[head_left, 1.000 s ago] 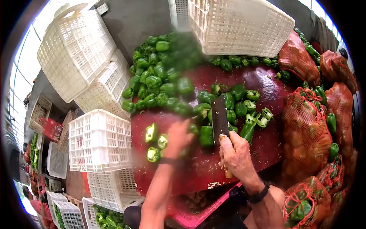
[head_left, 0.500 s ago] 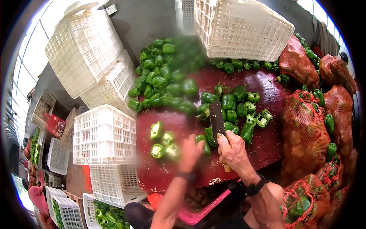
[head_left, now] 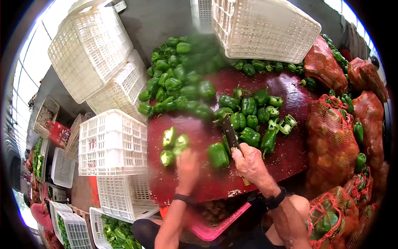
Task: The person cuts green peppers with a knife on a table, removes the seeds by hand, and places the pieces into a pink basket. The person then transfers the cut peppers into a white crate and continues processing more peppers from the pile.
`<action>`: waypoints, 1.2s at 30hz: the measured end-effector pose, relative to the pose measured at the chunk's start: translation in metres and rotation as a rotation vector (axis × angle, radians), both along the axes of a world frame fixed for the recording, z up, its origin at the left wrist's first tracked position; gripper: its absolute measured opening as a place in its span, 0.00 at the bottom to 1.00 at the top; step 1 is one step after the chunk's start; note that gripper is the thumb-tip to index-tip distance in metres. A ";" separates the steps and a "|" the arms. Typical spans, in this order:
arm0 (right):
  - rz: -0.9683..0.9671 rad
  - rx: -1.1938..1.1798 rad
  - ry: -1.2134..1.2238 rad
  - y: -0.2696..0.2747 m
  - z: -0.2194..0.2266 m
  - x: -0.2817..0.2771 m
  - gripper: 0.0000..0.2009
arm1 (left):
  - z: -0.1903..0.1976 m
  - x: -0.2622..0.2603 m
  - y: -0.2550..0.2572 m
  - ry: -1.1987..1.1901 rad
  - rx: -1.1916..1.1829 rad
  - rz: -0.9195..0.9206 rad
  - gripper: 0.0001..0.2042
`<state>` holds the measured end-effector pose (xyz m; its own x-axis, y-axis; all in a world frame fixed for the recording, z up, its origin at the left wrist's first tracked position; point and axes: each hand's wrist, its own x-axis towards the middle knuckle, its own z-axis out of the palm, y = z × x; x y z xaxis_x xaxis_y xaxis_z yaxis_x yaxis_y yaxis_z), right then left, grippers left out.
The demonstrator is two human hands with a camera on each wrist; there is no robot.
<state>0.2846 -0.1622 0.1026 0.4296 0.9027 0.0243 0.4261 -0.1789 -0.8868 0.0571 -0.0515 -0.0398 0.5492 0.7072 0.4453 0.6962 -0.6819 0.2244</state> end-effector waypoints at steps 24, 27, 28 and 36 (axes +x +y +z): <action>0.106 -0.215 -0.297 -0.004 -0.064 -0.034 0.12 | 0.014 0.073 -0.002 -0.589 -0.326 0.024 0.08; 0.128 -0.217 -0.331 -0.002 -0.063 -0.035 0.11 | 0.009 0.071 0.002 -0.594 -0.304 0.020 0.09; 0.163 -0.209 -0.336 0.000 -0.067 -0.034 0.11 | 0.008 0.070 0.003 -0.588 -0.312 0.026 0.10; 0.167 -0.344 -0.341 0.027 -0.072 -0.042 0.11 | 0.004 0.071 0.009 -0.566 -0.287 -0.007 0.10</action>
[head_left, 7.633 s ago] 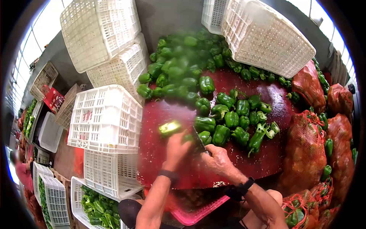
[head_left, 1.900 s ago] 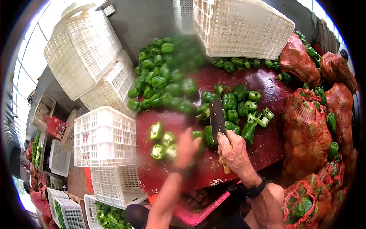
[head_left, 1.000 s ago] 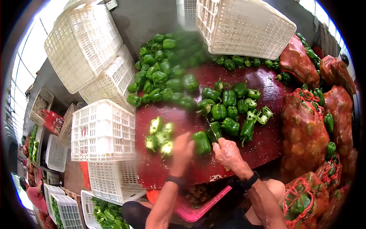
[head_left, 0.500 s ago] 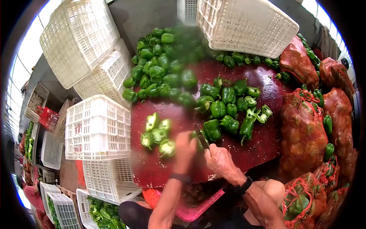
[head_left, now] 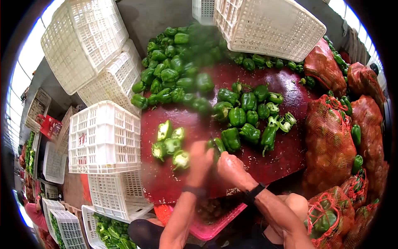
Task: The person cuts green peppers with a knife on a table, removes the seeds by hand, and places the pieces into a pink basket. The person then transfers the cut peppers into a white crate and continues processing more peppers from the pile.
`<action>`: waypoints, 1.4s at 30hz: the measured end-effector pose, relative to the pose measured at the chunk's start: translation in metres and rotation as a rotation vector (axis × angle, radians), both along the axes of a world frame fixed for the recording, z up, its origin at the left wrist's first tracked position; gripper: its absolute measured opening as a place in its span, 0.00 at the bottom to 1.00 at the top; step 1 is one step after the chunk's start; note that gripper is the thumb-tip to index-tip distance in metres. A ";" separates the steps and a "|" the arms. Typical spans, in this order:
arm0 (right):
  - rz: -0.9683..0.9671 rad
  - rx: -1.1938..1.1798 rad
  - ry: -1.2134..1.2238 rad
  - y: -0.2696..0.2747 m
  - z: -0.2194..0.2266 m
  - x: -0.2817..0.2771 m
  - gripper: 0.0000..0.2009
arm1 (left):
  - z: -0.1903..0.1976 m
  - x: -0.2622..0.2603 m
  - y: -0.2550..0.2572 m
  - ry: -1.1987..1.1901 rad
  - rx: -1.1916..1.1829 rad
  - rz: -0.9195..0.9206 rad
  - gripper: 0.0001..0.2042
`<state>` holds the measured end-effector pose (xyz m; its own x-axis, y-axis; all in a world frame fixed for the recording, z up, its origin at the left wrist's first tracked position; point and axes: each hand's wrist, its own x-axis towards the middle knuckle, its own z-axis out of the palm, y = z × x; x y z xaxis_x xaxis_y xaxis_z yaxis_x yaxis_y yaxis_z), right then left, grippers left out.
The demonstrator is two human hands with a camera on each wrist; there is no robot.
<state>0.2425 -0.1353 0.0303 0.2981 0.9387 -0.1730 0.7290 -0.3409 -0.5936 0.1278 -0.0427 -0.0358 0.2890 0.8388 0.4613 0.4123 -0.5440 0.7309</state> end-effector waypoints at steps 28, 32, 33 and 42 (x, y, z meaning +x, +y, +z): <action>0.023 0.223 -0.143 -0.040 -0.053 -0.027 0.12 | 0.005 -0.002 -0.007 0.163 -0.076 0.010 0.12; 0.198 0.359 -0.257 -0.029 -0.090 -0.007 0.06 | 0.006 0.000 -0.001 0.159 -0.095 0.019 0.12; 0.173 0.335 -0.208 -0.030 -0.088 -0.006 0.06 | 0.010 0.001 -0.002 0.163 -0.100 0.028 0.12; 0.059 0.083 -0.002 -0.097 -0.032 -0.024 0.13 | 0.017 -0.026 -0.009 0.083 -0.001 0.135 0.11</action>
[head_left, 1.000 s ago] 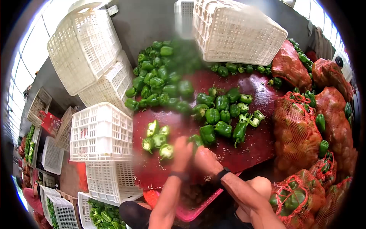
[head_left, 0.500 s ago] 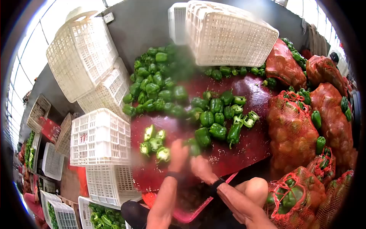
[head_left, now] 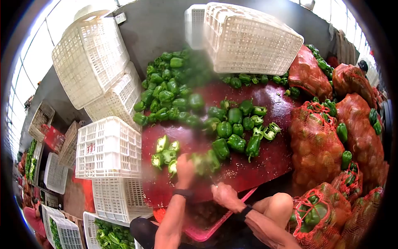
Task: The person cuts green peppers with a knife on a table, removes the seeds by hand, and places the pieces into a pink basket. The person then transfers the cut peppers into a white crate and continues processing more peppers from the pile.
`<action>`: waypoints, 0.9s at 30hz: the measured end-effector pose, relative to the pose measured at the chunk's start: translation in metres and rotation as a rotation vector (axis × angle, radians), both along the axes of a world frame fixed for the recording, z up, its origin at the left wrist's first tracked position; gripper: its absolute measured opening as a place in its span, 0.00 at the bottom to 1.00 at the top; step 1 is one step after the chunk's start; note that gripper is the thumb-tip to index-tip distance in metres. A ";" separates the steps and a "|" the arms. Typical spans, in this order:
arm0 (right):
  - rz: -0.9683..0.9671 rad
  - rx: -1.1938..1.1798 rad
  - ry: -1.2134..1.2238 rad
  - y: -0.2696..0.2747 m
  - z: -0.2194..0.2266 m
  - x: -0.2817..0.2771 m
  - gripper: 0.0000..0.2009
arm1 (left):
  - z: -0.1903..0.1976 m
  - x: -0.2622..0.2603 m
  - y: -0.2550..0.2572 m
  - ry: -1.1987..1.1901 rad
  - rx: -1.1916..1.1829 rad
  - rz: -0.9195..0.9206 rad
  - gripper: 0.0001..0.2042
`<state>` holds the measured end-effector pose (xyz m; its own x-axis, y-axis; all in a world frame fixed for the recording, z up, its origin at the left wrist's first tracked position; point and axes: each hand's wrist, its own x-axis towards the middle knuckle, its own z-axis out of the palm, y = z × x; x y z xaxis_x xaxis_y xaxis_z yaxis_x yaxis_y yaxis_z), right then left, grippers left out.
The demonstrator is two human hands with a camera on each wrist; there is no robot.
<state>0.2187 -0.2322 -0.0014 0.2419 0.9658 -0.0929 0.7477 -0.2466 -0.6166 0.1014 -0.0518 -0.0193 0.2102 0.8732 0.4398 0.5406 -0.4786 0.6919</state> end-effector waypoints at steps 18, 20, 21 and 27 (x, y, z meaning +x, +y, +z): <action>-0.258 0.204 0.276 0.073 0.132 0.123 0.12 | 0.004 0.033 0.041 0.566 0.267 -0.002 0.28; -0.241 0.227 0.146 0.074 0.128 0.136 0.12 | 0.017 0.047 0.050 0.327 0.342 -0.193 0.26; -0.005 0.700 -0.396 0.084 0.083 0.157 0.17 | 0.010 0.056 0.049 0.252 0.309 -0.236 0.24; -0.006 0.138 -0.102 0.068 0.084 0.159 0.10 | -0.013 0.123 0.020 0.118 -0.010 -0.303 0.23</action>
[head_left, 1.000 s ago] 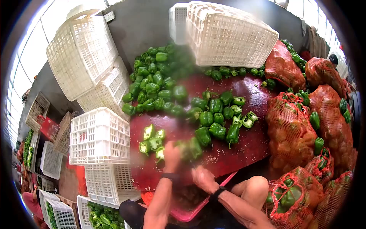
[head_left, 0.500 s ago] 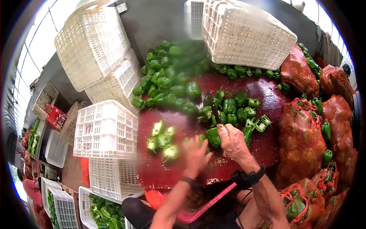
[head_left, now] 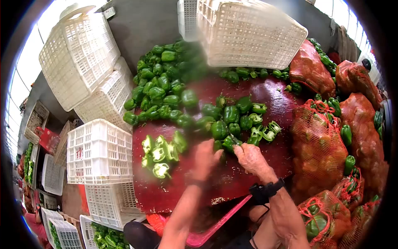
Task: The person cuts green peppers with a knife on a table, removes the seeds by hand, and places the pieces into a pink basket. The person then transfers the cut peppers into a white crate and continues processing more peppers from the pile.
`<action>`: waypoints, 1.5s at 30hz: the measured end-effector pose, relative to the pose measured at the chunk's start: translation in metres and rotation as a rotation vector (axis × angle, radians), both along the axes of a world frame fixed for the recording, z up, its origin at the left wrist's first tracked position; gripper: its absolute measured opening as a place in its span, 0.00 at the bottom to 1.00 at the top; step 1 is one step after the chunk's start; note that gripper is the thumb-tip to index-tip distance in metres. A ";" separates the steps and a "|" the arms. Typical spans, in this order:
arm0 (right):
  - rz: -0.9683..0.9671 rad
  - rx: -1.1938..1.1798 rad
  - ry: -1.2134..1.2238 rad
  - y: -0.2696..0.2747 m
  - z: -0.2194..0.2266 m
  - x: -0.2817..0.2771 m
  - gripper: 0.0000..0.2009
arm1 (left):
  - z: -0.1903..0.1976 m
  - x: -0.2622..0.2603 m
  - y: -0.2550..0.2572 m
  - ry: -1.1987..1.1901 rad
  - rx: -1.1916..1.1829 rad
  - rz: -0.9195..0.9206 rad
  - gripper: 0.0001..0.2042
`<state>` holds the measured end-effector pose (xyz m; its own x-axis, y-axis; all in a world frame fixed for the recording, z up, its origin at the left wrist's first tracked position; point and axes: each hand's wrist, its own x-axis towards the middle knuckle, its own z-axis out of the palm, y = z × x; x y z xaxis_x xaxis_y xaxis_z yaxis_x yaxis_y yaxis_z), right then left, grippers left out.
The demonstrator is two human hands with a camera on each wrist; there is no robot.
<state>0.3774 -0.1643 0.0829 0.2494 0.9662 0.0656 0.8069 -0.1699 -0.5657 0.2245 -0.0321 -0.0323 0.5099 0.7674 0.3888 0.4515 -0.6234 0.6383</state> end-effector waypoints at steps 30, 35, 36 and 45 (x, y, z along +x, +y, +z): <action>0.175 -0.130 0.084 -0.018 -0.007 -0.080 0.13 | -0.009 -0.108 -0.048 -0.281 -0.181 0.363 0.18; 0.206 -0.072 -0.086 -0.017 -0.004 -0.078 0.12 | 0.037 -0.101 -0.052 -0.183 -0.231 0.320 0.16; 0.225 -0.035 -0.092 -0.017 -0.016 -0.075 0.11 | 0.035 -0.102 -0.049 -0.169 -0.223 0.321 0.16; 0.294 0.043 -0.023 -0.013 -0.031 -0.081 0.09 | 0.018 -0.098 -0.035 -0.139 -0.181 0.277 0.16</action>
